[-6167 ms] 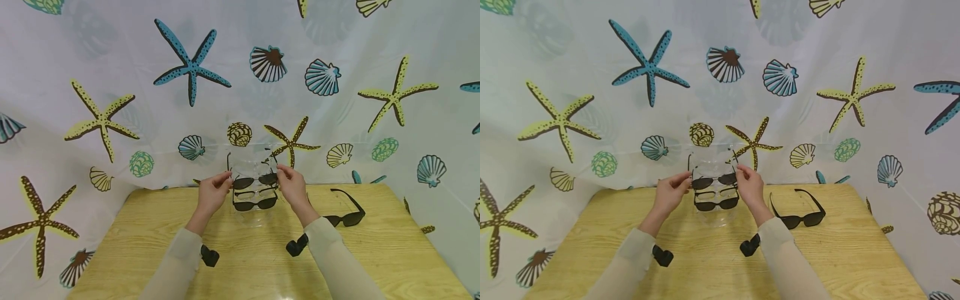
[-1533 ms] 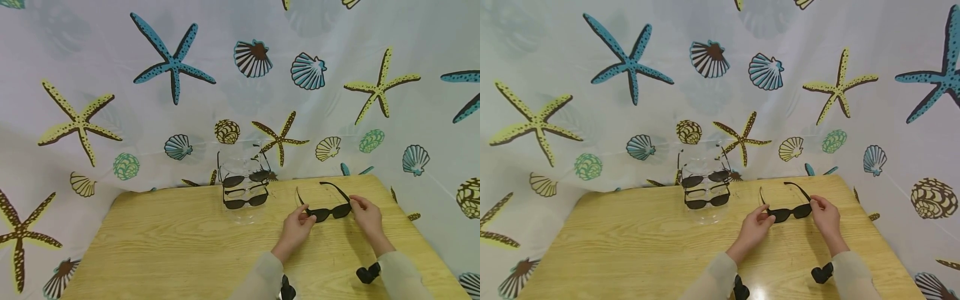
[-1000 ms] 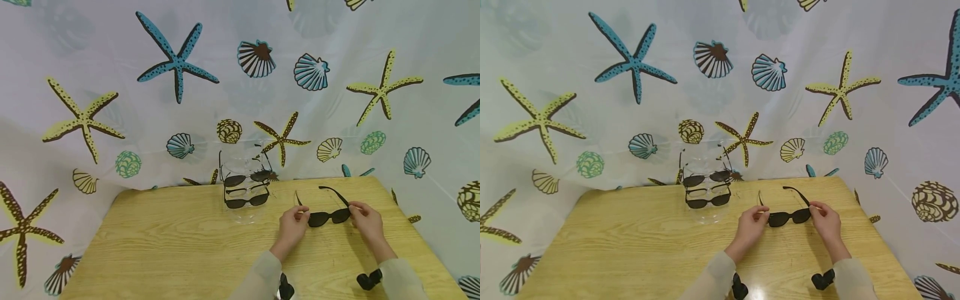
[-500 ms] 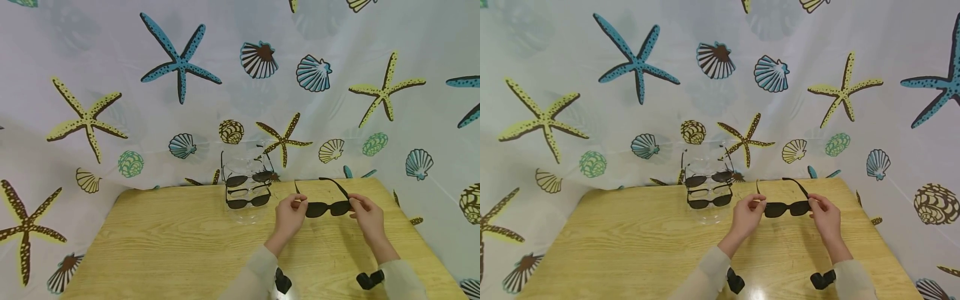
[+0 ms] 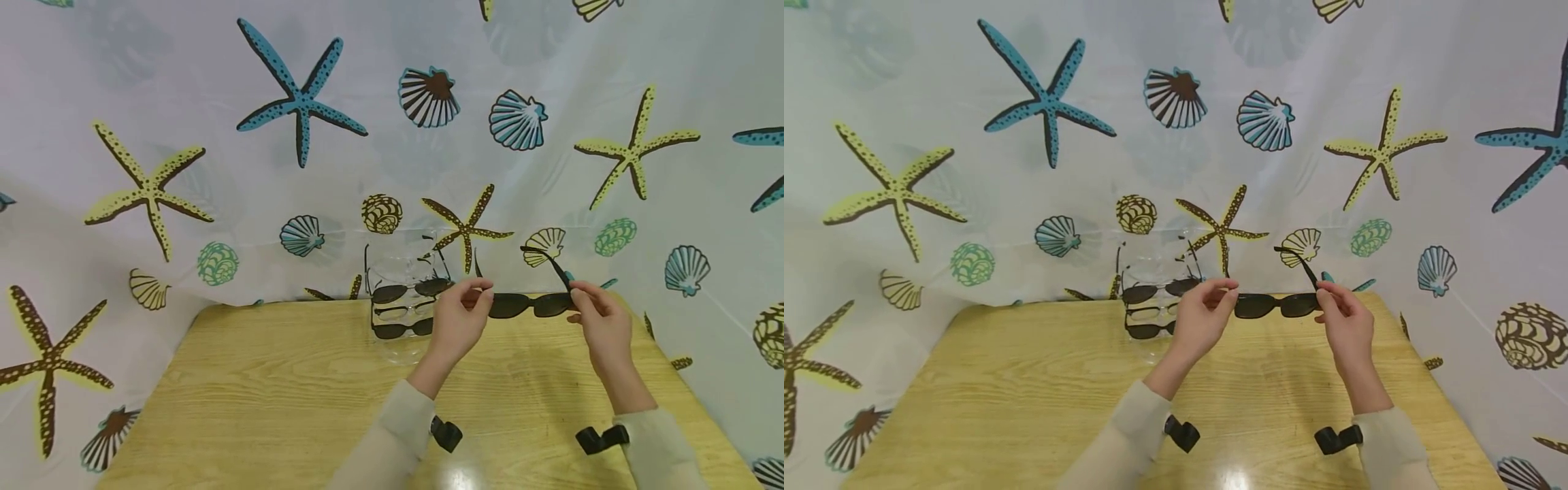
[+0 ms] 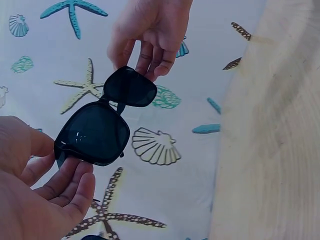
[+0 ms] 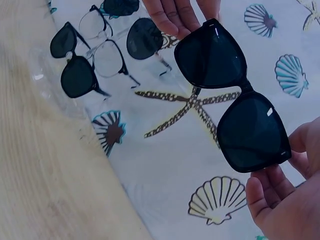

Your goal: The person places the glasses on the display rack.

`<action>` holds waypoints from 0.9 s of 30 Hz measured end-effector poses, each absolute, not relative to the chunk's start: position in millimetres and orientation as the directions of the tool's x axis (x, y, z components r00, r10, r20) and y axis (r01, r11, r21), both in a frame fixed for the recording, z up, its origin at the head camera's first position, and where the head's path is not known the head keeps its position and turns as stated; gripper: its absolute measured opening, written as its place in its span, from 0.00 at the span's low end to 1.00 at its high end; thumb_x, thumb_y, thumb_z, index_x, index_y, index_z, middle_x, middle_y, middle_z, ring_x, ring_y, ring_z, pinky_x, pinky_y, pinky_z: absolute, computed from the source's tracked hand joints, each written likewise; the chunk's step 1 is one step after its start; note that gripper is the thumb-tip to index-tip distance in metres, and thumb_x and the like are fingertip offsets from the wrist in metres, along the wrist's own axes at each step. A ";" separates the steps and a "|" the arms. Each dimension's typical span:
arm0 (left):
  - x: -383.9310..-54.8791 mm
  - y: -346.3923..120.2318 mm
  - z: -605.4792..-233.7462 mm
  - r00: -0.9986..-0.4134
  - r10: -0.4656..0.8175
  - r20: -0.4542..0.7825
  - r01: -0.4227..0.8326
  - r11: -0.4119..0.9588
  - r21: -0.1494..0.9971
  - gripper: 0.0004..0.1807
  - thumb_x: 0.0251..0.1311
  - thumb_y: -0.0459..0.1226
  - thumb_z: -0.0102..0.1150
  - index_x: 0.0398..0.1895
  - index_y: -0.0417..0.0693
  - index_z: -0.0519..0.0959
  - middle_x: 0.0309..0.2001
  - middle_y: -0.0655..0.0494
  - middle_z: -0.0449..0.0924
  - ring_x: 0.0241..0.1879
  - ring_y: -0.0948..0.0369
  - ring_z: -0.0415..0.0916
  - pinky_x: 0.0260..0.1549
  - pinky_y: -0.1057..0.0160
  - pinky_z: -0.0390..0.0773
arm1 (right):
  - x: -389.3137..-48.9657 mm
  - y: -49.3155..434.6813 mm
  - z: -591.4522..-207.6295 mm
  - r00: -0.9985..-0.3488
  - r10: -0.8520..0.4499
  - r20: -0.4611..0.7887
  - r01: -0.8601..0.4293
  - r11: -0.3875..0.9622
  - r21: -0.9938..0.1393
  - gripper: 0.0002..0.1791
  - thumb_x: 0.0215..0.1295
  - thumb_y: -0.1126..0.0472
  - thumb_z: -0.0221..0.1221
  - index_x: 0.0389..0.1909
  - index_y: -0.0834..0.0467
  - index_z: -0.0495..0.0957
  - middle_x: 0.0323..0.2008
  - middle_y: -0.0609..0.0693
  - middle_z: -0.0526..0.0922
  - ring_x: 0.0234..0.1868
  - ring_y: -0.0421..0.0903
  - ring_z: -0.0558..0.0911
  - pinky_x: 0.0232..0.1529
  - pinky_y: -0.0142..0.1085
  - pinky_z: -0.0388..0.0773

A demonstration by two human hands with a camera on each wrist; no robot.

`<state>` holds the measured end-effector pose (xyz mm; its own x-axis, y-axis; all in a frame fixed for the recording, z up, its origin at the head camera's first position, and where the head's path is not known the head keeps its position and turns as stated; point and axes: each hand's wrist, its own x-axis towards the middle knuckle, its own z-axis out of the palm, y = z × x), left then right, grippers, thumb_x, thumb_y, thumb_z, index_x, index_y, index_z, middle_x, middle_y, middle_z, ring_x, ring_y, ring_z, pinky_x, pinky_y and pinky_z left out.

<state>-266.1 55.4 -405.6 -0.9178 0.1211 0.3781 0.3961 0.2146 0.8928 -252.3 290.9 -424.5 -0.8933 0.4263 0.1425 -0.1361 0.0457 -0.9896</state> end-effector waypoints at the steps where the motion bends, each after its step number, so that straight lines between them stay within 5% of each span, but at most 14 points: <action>1: -266.3 52.9 -402.7 -0.916 0.122 0.383 0.401 0.217 0.890 0.11 0.75 0.38 0.60 0.53 0.48 0.88 0.42 0.49 0.90 0.41 0.56 0.87 0.44 0.62 0.85 | -252.9 288.9 -422.2 -0.892 0.425 0.155 -0.153 0.038 -0.987 0.16 0.77 0.58 0.63 0.59 0.62 0.84 0.36 0.33 0.88 0.36 0.33 0.85 0.35 0.25 0.83; 27: -267.7 -10.1 -356.4 -0.891 0.074 0.447 0.451 0.233 0.861 0.12 0.75 0.39 0.61 0.55 0.48 0.87 0.43 0.47 0.90 0.42 0.52 0.87 0.49 0.52 0.86 | -269.1 229.6 -376.6 -0.893 0.316 0.320 -0.306 0.095 -0.947 0.17 0.79 0.61 0.59 0.61 0.65 0.82 0.37 0.33 0.86 0.29 0.36 0.82 0.38 0.26 0.83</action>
<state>-267.7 -10.1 -356.4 -0.8914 0.0743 0.4472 0.4515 0.2332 0.8613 -269.1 229.6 -376.6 -0.8932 0.3157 0.3201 -0.3060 0.0948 -0.9473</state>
